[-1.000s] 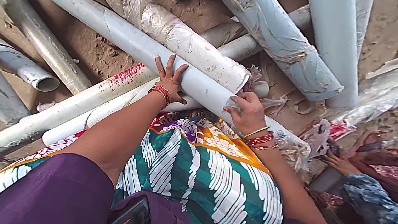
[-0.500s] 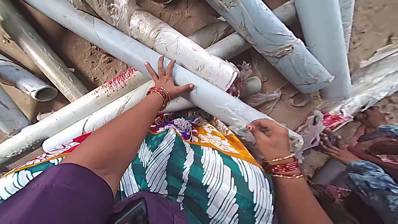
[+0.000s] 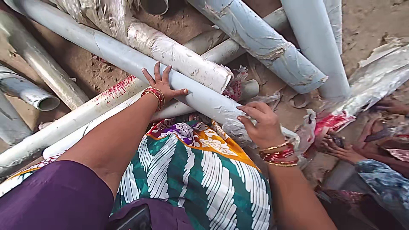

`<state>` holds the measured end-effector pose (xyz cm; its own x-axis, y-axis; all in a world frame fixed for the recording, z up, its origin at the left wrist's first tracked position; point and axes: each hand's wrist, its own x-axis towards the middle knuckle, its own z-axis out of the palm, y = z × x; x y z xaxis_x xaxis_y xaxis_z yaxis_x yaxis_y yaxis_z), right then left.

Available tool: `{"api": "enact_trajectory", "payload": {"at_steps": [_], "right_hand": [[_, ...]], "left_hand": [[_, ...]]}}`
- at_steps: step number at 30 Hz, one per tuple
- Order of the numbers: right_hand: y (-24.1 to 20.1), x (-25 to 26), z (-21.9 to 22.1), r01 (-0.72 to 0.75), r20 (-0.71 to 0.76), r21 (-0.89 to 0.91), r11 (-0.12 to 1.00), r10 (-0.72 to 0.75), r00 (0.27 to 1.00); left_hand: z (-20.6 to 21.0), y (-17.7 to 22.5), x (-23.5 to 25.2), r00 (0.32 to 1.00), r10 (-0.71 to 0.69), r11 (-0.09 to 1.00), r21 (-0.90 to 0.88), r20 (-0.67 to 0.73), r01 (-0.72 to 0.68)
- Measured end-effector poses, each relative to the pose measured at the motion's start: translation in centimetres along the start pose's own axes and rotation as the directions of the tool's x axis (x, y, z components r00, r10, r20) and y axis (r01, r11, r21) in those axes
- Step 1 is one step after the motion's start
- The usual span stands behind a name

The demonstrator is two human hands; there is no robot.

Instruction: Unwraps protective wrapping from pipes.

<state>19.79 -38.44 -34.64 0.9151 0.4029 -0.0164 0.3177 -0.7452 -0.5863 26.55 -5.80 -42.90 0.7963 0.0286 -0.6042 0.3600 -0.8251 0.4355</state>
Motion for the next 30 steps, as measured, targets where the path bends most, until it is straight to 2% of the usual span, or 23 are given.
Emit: {"api": "enact_trajectory", "payload": {"at_steps": [4, 6, 8, 10, 13, 15, 19, 21, 22, 24, 25, 27, 29, 30], "right_hand": [[0.5, 4.2, 5.1, 0.191, 0.035, 0.011, 0.982, -0.191, 0.981], [0.4, 4.4, 6.2, 0.207, -0.007, -0.045, 0.977, -0.207, 0.978], [0.2, 4.5, 6.4, 0.179, 0.030, -0.089, 0.980, -0.177, 0.984], [0.1, 5.4, 5.7, 0.154, 0.164, -0.061, 0.986, -0.143, 0.976], [-0.1, 6.4, 4.1, 0.181, 0.392, -0.039, 0.983, -0.151, 0.907], [-0.2, 6.2, 3.2, 0.198, 0.473, -0.047, 0.979, -0.153, 0.868], [-0.1, 3.3, 1.1, 0.167, 0.517, -0.056, 0.984, -0.114, 0.848], [0.7, 0.2, -0.9, 0.164, 0.477, -0.086, 0.983, -0.104, 0.873], [1.1, -1.5, -2.4, 0.141, 0.478, -0.127, 0.982, -0.064, 0.876], [1.9, -5.6, -5.4, 0.041, 0.538, -0.263, 0.964, 0.111, 0.836], [2.5, -8.1, -7.0, -0.025, 0.524, -0.336, 0.941, 0.209, 0.826], [3.8, -12.5, -10.3, -0.162, 0.362, -0.434, 0.886, 0.336, 0.870], [3.7, -13.5, -12.2, -0.280, 0.131, -0.418, 0.864, 0.362, 0.923], [3.2, -12.8, -12.0, -0.306, 0.062, -0.367, 0.878, 0.351, 0.934]], "left_hand": [[-0.3, 0.2, 0.1, 1.000, -0.013, 1.000, 0.000, 0.012, 0.013], [-0.2, -0.1, 0.1, 1.000, -0.013, 1.000, -0.013, 0.010, 0.013], [0.0, -0.1, 0.1, 1.000, -0.004, 1.000, -0.017, 0.005, 0.004], [-0.1, 0.0, 0.0, 1.000, -0.011, 1.000, -0.024, 0.008, 0.011], [-0.2, 0.0, 0.1, 1.000, -0.029, 0.999, -0.019, 0.013, 0.029], [-0.2, 0.1, 0.0, 1.000, -0.026, 0.999, -0.023, 0.018, 0.026], [-0.3, 0.0, 0.1, 0.999, -0.035, 0.999, -0.037, 0.033, 0.036], [-0.2, -0.1, 0.2, 0.999, -0.033, 0.998, -0.057, 0.023, 0.034], [-0.1, -0.1, 0.2, 0.999, -0.029, 0.998, -0.057, 0.022, 0.030], [-0.3, -0.1, 0.4, 0.999, -0.019, 0.999, -0.050, 0.027, 0.021], [-0.3, -0.1, 0.5, 0.999, -0.013, 0.999, -0.044, 0.030, 0.014], [-0.2, -0.2, 0.4, 1.000, -0.007, 0.999, -0.041, 0.028, 0.008], [-0.2, -0.2, 0.4, 1.000, 0.003, 0.998, -0.055, 0.016, -0.002], [-0.1, -0.2, 0.3, 1.000, 0.002, 0.998, -0.060, 0.016, -0.001]]}}
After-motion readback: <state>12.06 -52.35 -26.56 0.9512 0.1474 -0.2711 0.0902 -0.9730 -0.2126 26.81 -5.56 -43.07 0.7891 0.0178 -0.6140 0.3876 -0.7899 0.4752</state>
